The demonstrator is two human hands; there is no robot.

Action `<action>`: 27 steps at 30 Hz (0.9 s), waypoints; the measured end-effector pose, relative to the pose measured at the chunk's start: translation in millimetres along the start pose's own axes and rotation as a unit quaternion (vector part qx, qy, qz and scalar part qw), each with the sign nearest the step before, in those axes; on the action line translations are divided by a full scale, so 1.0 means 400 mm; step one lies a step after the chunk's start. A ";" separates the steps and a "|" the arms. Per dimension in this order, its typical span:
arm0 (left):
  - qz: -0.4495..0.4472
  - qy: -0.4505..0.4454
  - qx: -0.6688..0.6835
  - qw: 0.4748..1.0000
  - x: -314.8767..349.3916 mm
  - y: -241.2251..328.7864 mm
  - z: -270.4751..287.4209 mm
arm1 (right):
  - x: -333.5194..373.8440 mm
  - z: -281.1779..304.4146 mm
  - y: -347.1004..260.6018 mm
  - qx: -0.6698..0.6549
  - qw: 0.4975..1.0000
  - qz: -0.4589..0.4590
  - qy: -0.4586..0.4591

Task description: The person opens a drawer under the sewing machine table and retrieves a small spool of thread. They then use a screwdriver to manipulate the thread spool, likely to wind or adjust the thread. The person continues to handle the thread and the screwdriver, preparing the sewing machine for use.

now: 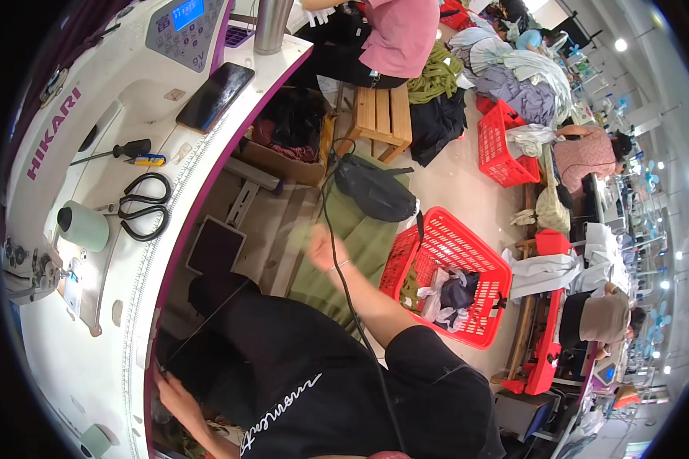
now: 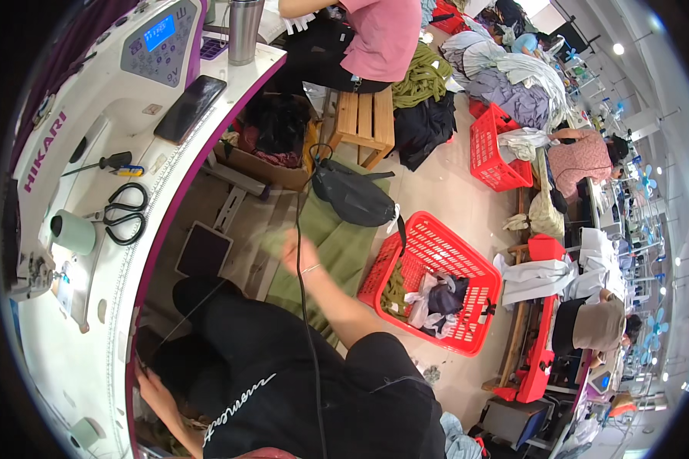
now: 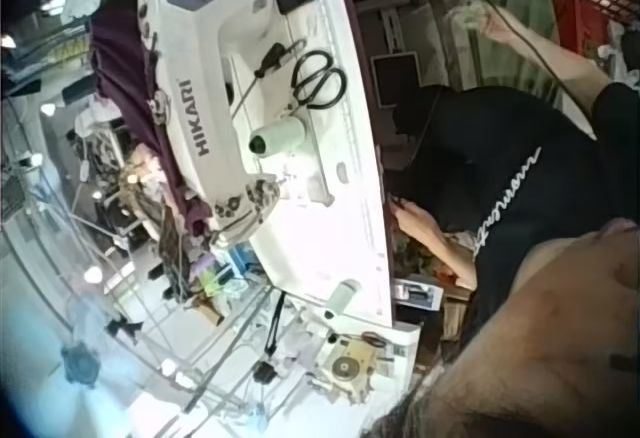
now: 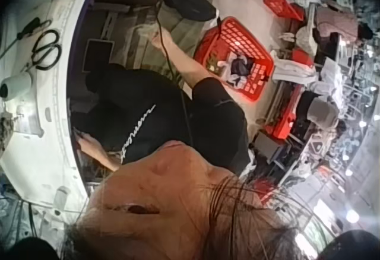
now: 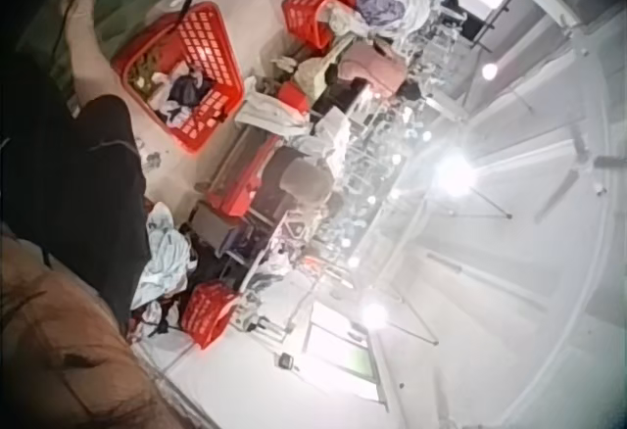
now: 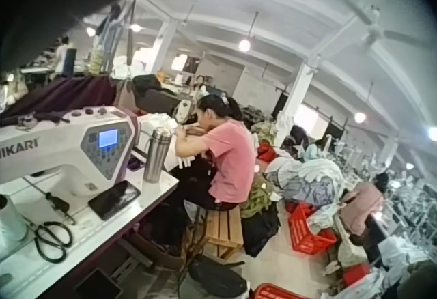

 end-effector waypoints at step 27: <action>-0.077 0.018 0.029 0.996 0.023 0.055 -0.021 | 0.012 -0.252 0.077 0.372 0.926 -0.015 0.056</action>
Point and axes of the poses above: each hand's wrist, its own x-axis away from the middle knuckle, its own z-axis out of the back of the hand, y = z × x, the point moved 6 cm from there along -x, towards the middle knuckle, and after that the axes turned 2 degrees about -z, right-handed, at the moved point
